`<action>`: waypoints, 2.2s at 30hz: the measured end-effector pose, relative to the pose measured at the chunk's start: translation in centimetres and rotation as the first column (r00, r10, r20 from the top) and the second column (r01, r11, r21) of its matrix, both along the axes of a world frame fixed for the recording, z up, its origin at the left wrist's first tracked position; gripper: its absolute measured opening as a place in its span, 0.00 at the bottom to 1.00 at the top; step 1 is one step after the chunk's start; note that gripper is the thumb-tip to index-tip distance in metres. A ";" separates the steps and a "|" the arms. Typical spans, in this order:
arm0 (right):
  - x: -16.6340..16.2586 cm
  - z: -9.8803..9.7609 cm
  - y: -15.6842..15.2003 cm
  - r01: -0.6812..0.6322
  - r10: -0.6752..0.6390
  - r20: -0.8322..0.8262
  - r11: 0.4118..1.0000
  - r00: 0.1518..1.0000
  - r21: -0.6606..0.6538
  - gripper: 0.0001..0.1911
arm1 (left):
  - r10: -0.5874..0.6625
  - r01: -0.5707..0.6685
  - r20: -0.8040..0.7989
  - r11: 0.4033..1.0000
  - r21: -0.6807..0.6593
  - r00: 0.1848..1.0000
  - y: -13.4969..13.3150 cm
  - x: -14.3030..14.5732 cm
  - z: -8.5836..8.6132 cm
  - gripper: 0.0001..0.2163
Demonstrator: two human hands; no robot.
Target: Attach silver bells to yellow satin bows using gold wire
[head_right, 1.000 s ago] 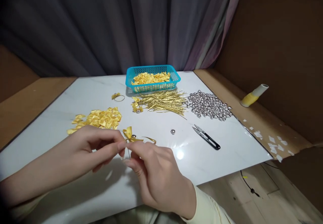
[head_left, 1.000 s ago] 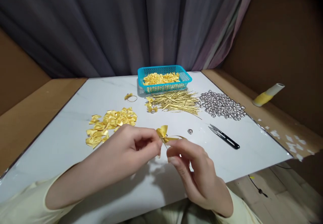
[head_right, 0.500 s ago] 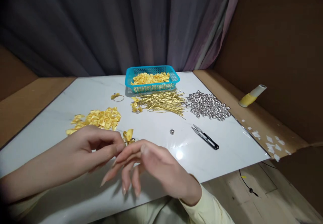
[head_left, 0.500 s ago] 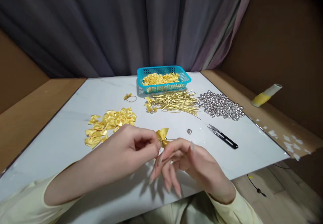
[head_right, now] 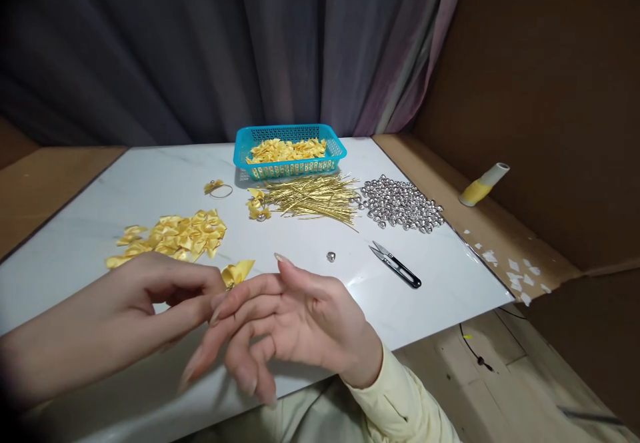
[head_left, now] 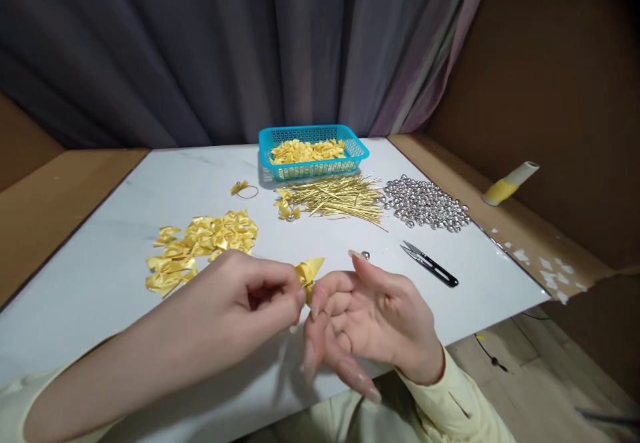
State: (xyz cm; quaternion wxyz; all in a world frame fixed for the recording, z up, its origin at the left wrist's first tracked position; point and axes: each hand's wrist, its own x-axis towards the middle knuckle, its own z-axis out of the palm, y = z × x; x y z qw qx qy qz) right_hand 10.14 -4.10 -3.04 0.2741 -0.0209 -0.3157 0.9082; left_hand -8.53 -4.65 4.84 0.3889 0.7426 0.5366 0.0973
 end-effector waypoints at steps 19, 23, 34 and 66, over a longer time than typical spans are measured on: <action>-0.6 -0.6 -1.6 0.264 -0.282 0.122 0.953 0.951 0.146 0.02 | -0.201 0.215 -0.086 0.805 0.553 0.976 -1.3 -0.5 -2.4 0.16; -0.3 -0.1 -1.9 0.320 -0.366 0.173 0.915 0.914 0.244 0.05 | -0.215 0.247 -0.124 0.775 0.581 0.969 -1.4 -0.6 -2.4 0.15; -0.6 -0.7 -3.0 0.408 -0.668 0.307 0.689 0.678 0.599 0.13 | -0.212 0.552 -0.512 0.388 0.738 0.833 -2.3 -0.8 -3.6 0.14; 0.2 0.6 -3.5 0.181 -0.837 0.297 0.416 0.460 0.891 0.04 | -0.074 0.469 -0.485 0.416 0.779 0.871 -2.7 -1.4 -4.0 0.11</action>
